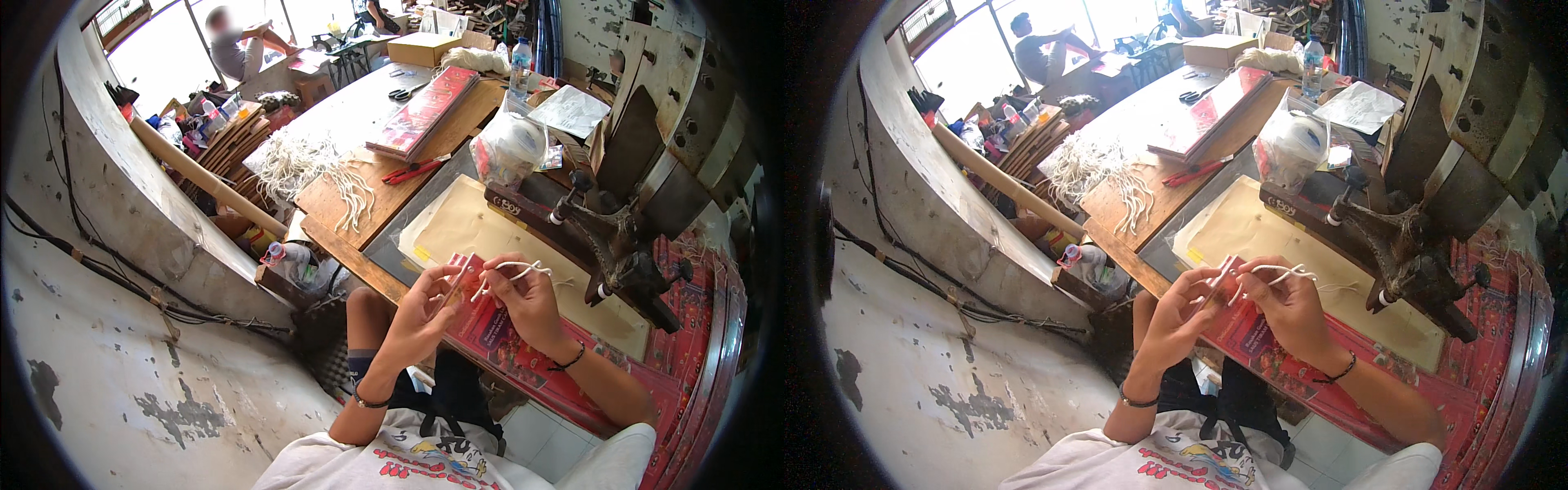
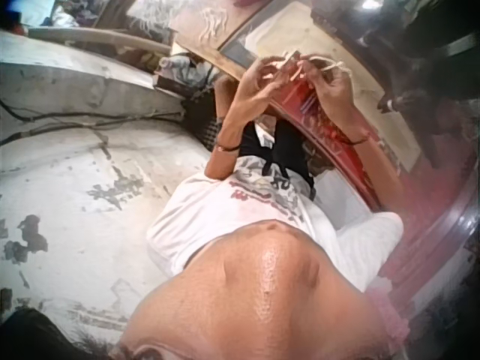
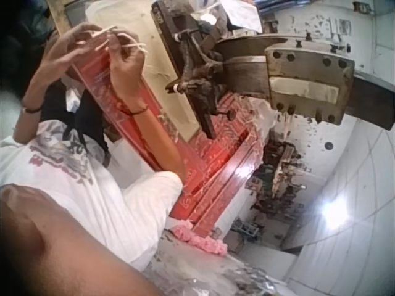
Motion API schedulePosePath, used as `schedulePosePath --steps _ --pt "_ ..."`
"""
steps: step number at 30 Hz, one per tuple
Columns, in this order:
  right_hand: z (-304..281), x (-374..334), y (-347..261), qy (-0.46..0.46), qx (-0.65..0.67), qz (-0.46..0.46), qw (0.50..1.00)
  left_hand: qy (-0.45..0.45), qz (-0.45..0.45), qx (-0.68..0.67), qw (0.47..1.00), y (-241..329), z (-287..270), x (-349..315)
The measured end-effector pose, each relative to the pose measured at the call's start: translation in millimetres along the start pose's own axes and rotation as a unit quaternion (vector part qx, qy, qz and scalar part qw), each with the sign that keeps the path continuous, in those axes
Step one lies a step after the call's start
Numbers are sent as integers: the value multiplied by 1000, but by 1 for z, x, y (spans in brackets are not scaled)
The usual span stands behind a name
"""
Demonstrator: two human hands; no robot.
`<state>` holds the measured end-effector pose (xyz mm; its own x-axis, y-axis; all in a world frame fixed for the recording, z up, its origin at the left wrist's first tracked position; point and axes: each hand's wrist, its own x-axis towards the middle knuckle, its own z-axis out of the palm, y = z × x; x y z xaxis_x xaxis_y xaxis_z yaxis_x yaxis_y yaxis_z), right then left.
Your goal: The person threads a thin white string through a small hole in the corner of several red and white plastic product sleeves, pulling the string through by hand and securing the items together.
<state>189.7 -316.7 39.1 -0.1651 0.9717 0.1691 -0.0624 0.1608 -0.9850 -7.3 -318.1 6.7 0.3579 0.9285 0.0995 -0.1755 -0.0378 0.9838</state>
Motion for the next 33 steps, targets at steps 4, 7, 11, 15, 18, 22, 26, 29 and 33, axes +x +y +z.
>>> schedulePosePath --steps 4,7,11,15,18,22,26,29,33 --pt "-1 6 -10 -61 -13 33 997 -72 1 -61 996 7 -13 -18" --pt "4 8 -10 -62 -75 -16 995 -106 -40 -137 984 12 -21 -36" --pt "9 9 26 -34 -132 -72 988 -77 -77 -44 993 -6 -23 -46" --pt "15 5 33 -52 -192 -79 977 -36 -110 -82 990 -20 -28 -50" --pt "15 -2 24 -85 -210 -116 967 -32 -105 -109 988 -21 -25 -49" --pt "15 3 18 -105 -239 -251 932 -12 -88 -139 986 -17 -19 -49" --pt "15 3 10 -72 -221 -273 934 -10 -41 -93 995 -9 -15 -39" --pt "13 4 10 -66 -249 -278 925 -2 -25 9 1000 0 -15 -29" --pt "4 3 17 -29 -193 -207 959 -30 -50 228 972 20 -21 -2"
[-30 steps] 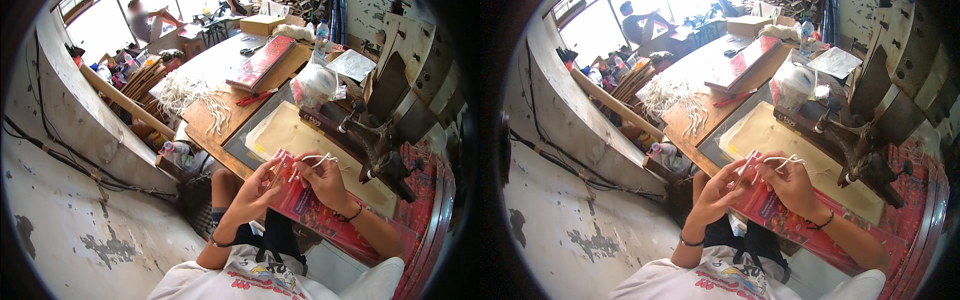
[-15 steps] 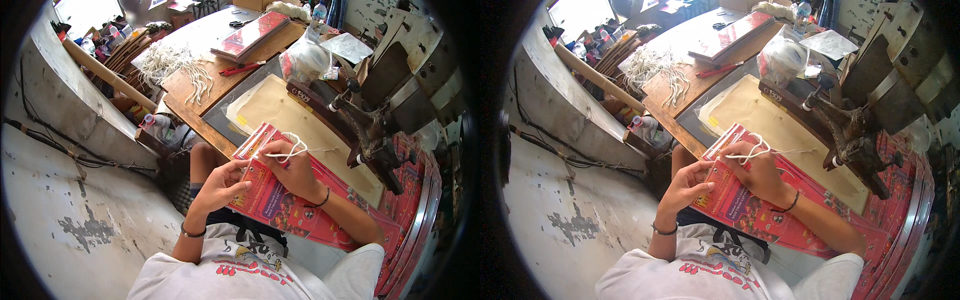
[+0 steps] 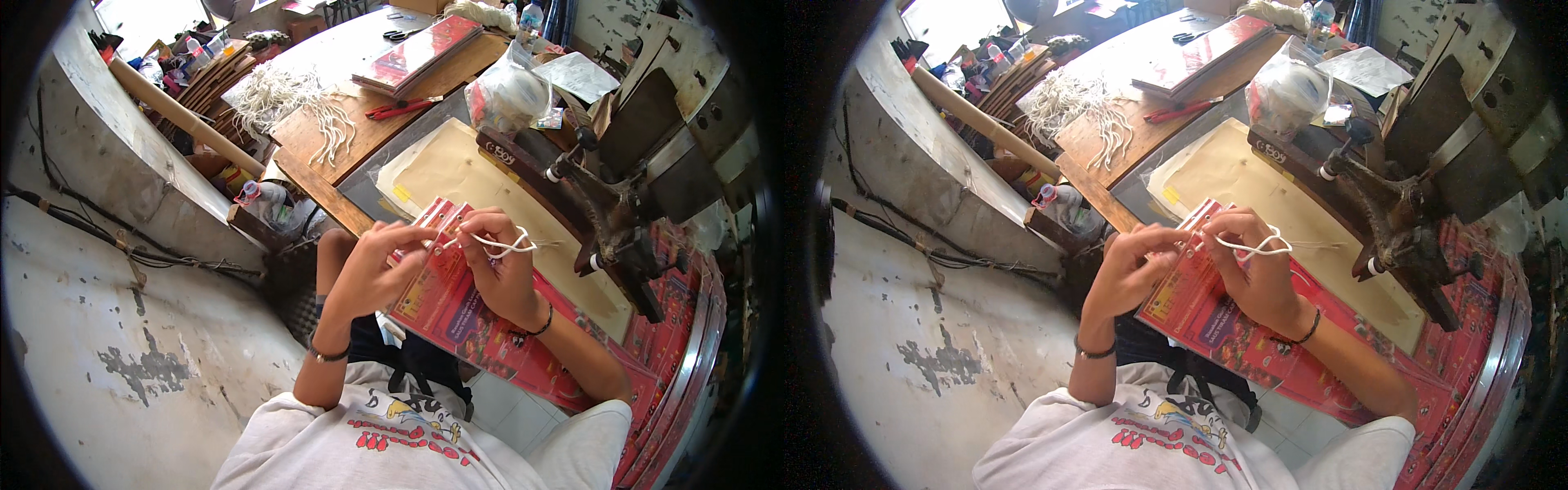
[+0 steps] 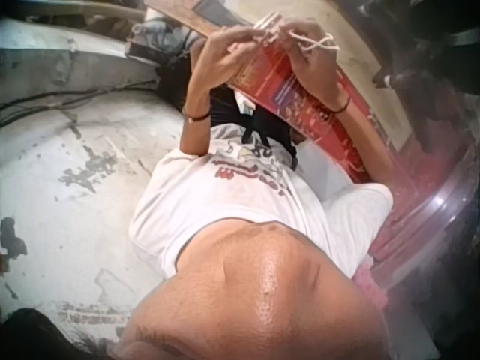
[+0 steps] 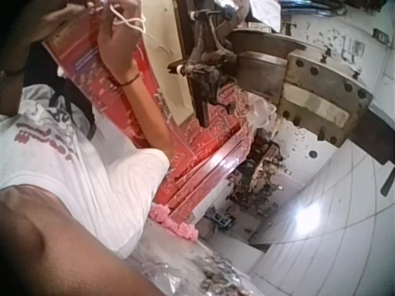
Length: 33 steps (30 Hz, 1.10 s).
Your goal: The person threads a thin white string through a small hole in the corner of several red and white plastic product sleeves, pulling the string through by hand and securing the items together.
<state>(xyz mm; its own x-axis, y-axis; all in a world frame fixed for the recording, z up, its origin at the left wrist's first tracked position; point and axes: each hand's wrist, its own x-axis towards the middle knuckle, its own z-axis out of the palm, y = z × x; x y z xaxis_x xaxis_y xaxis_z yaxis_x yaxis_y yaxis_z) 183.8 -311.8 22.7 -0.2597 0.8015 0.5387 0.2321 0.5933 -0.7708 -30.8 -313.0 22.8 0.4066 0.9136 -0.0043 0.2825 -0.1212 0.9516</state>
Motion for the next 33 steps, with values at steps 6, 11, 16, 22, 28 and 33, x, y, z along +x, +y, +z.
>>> schedulePosePath --steps 6,11,16,22,28,33 --pt "-3 -1 18 11 -22 -68 997 54 175 -50 982 -55 15 31" --pt "-4 1 27 -7 -10 -52 999 -3 154 -160 975 -64 17 35" --pt "-4 5 26 -19 -34 -66 997 -48 122 -174 976 -73 12 39" --pt "-5 7 25 -40 -62 -54 996 -43 111 -191 974 -73 13 39" --pt "-5 7 24 -44 -55 -47 996 -37 103 -200 974 -68 14 37" --pt "-4 7 22 -44 -45 -51 997 -35 112 -202 972 -70 15 37"
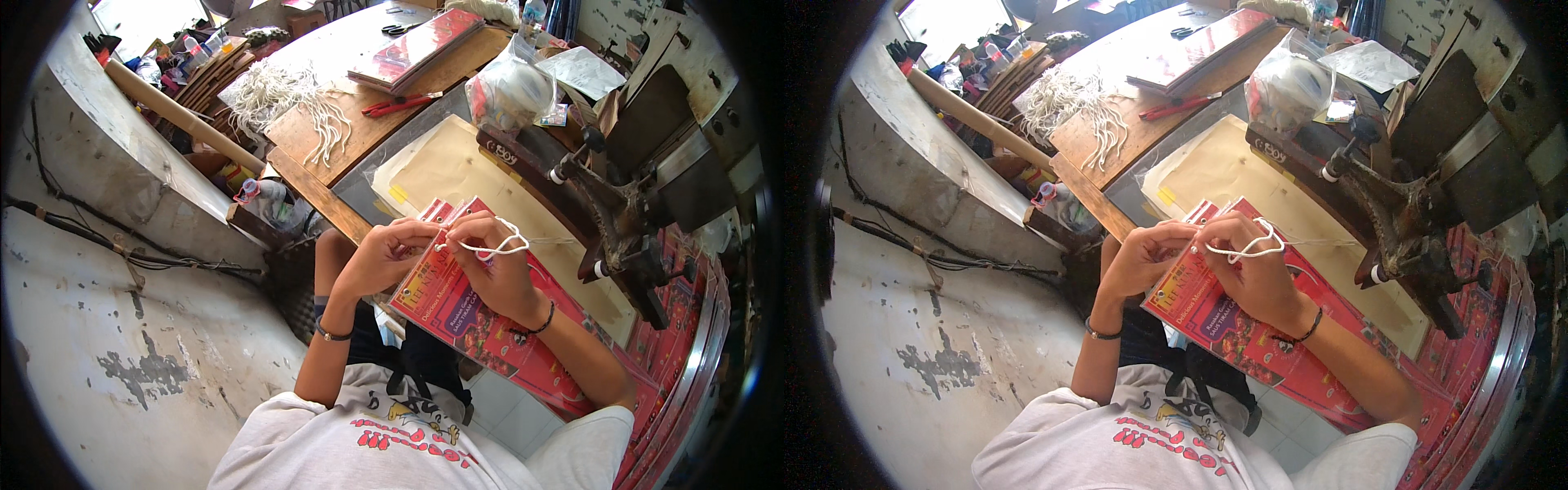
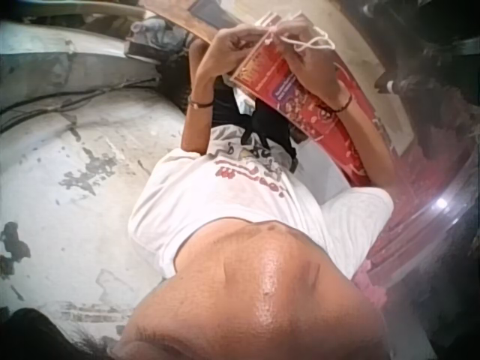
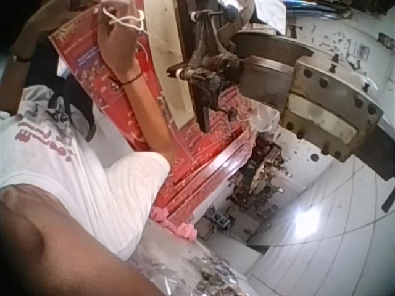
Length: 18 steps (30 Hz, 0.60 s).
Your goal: The person threads a thin white string through a small hole in the corner of several red and white plastic product sleeves, pulling the string through by hand and securing the items together.
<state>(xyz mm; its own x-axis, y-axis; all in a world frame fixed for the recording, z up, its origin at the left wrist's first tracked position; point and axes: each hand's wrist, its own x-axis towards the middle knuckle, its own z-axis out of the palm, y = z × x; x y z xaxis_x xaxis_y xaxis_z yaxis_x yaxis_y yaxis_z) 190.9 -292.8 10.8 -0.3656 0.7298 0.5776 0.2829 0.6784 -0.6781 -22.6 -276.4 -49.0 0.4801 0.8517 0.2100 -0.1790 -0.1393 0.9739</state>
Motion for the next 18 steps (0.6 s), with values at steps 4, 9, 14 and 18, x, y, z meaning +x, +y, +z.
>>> schedulePosePath --steps 4,9,14,18 --pt "-1 1 -1 -12 -10 -1 1000 6 -4 -7 1000 0 1 -1" --pt "-1 1 -1 -8 -15 -8 1000 3 4 8 1000 2 1 0" --pt "1 0 1 -11 -12 -5 1000 -2 5 -10 1000 3 2 0" --pt "1 0 3 -5 -19 -21 1000 -10 12 -46 999 3 2 0"
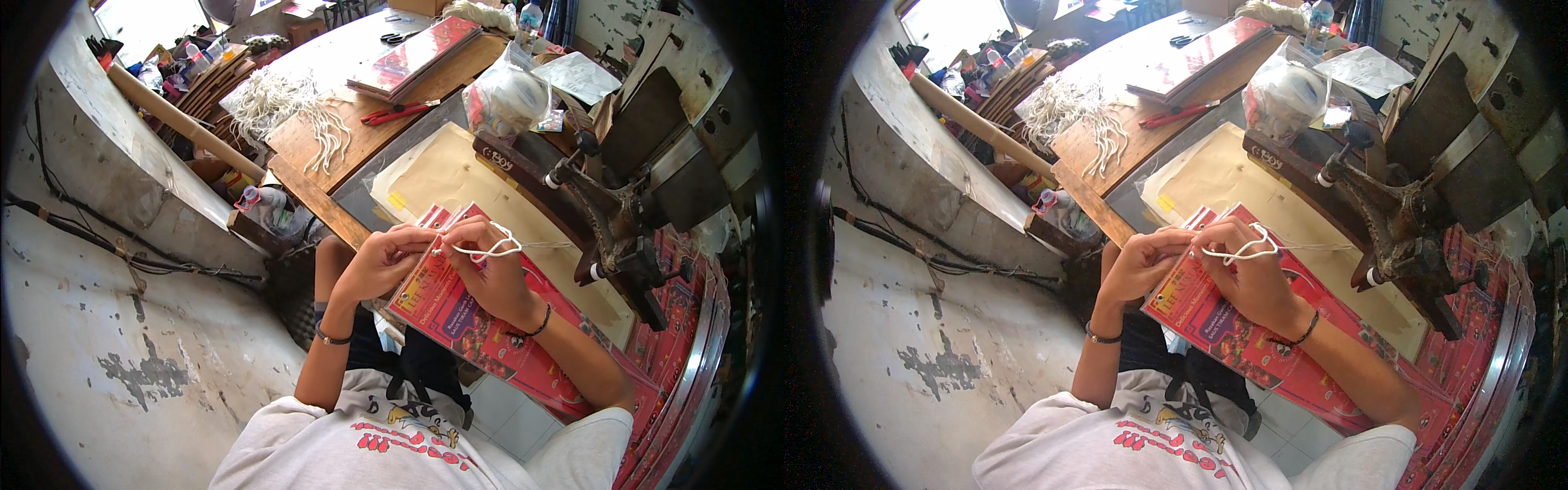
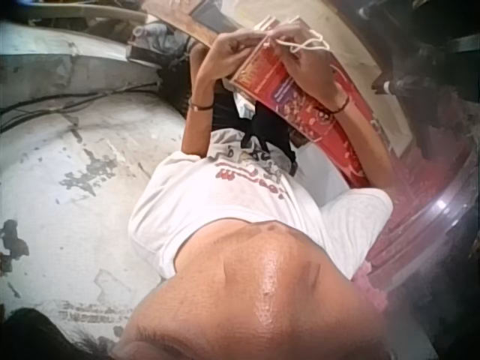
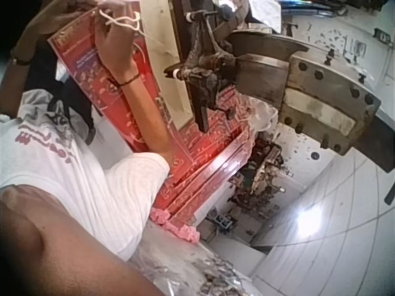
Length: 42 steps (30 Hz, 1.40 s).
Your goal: The person threads a thin white string through a small hole in the corner of several red and white plastic product sleeves, pulling the string through by hand and securing the items together.
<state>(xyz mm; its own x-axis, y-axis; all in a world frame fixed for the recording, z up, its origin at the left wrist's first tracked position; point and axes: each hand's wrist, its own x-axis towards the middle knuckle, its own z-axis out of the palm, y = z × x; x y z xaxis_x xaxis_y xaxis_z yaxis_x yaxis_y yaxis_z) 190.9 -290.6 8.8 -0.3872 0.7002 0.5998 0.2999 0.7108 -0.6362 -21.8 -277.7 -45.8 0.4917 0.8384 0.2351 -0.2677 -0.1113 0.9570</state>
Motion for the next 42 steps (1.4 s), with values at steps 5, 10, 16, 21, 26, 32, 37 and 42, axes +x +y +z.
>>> schedulePosePath --steps 5,10,16,21,26,32,37,42 --pt "0 0 -1 -7 6 13 1000 -6 4 14 1000 0 -1 1" --pt "1 -1 -2 -7 25 34 999 -9 -7 33 999 0 -3 -1" --pt "4 -4 1 9 53 58 997 -12 -31 -44 998 5 -3 -2" --pt "5 -4 -1 24 90 72 993 -18 69 43 997 4 -5 0" --pt "3 -2 0 15 51 50 997 18 19 60 998 7 5 1" --pt "2 -2 1 -7 52 52 997 31 -20 50 998 9 5 3" --pt "-1 4 -5 -24 35 63 997 39 -25 50 998 8 6 4" --pt "0 3 1 -25 -46 41 998 45 -45 24 998 4 6 3"
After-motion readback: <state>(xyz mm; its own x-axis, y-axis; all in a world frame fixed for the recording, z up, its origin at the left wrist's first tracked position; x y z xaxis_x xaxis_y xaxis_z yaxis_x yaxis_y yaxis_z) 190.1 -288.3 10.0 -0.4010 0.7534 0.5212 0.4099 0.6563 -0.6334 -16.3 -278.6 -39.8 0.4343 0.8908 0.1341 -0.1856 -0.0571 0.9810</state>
